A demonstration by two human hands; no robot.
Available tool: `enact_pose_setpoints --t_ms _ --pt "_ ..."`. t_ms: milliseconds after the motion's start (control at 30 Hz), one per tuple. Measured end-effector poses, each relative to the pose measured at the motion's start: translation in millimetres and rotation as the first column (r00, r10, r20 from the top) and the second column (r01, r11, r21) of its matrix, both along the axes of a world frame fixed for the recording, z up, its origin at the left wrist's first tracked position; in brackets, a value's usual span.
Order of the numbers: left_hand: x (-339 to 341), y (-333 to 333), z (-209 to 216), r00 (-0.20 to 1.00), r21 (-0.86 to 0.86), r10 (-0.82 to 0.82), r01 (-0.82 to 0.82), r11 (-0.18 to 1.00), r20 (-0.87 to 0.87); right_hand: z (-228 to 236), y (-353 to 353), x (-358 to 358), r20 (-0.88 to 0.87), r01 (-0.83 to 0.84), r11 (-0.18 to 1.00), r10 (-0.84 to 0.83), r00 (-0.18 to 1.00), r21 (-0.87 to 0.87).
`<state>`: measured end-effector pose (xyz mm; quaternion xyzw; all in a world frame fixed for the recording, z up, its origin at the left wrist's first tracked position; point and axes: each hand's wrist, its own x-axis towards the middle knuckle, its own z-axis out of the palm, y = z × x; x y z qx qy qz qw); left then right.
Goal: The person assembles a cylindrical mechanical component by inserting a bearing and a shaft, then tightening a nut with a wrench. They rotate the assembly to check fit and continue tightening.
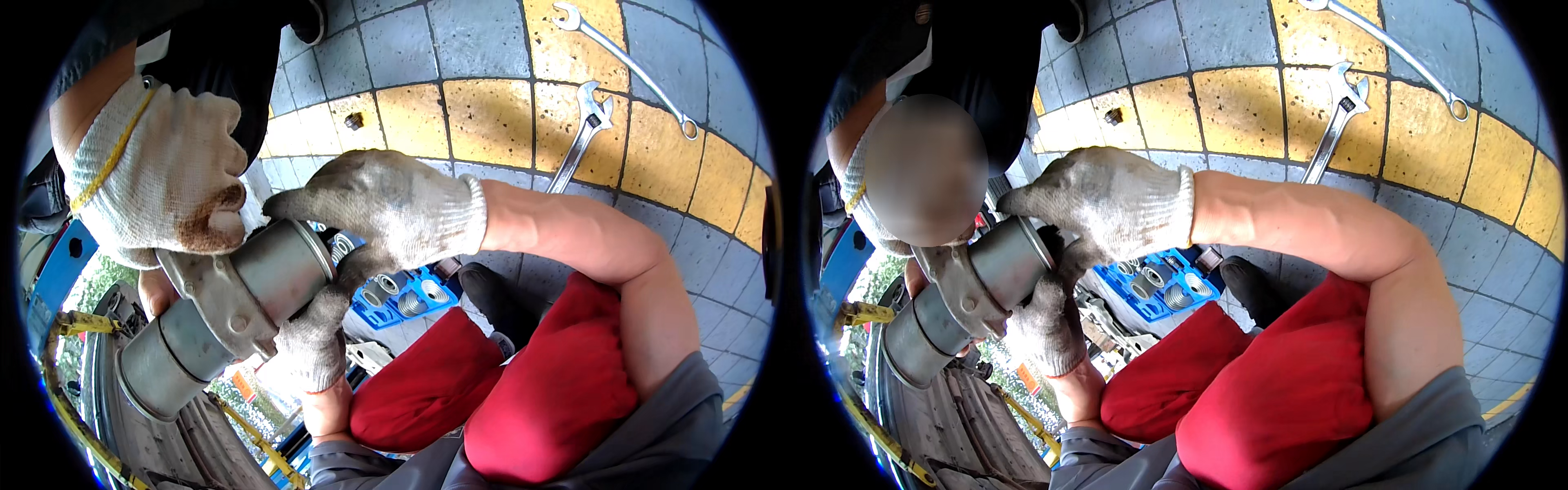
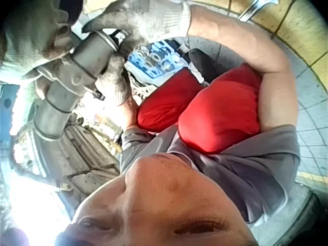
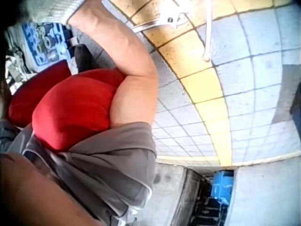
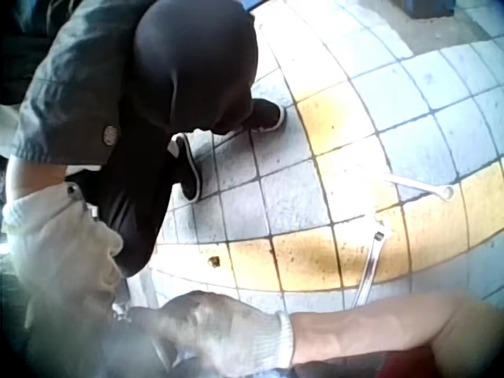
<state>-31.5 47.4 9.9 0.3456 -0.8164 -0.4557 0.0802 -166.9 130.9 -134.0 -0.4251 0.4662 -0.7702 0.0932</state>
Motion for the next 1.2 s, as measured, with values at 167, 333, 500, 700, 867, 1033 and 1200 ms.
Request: enact_pose_setpoints --t_ms 167,333,500,700,867,1033,1200 --pt "-0.6 0.4 -0.9 0.998 -0.205 0.046 -0.036 0.978 0.045 0.9 -9.2 0.7 -0.074 0.111 0.993 -0.113 0.991 -0.028" --pt "21.1 -21.9 -4.8 0.972 -0.414 -0.001 0.101 0.905 0.234 2.4 -7.7 1.7 -0.109 0.098 0.995 -0.096 0.989 0.014" --pt "23.8 -25.7 -5.5 0.961 -0.422 -0.015 0.135 0.897 0.277 1.8 2.7 -20.5 -0.071 -0.124 0.992 0.123 0.990 -0.001" --pt "-6.7 -28.1 0.6 0.686 -0.305 -0.218 0.554 0.774 0.694 -13.1 -10.1 -31.4 0.020 -0.377 0.916 0.383 0.923 -0.140" --pt "-70.8 -76.7 30.2 -0.023 0.472 -0.673 0.730 0.493 0.739 -15.6 -11.2 -29.5 0.021 -0.292 0.946 0.298 0.954 -0.141" --pt "43.4 -146.2 39.4 0.559 0.238 -0.422 0.372 0.897 0.714 -14.1 -10.3 -27.8 -0.051 -0.229 0.969 0.225 0.973 -0.094" --pt "52.3 -120.0 39.9 0.654 -0.177 -0.205 0.468 0.866 0.728 -17.5 -14.8 -33.0 -0.027 -0.369 0.921 0.369 0.929 -0.120"
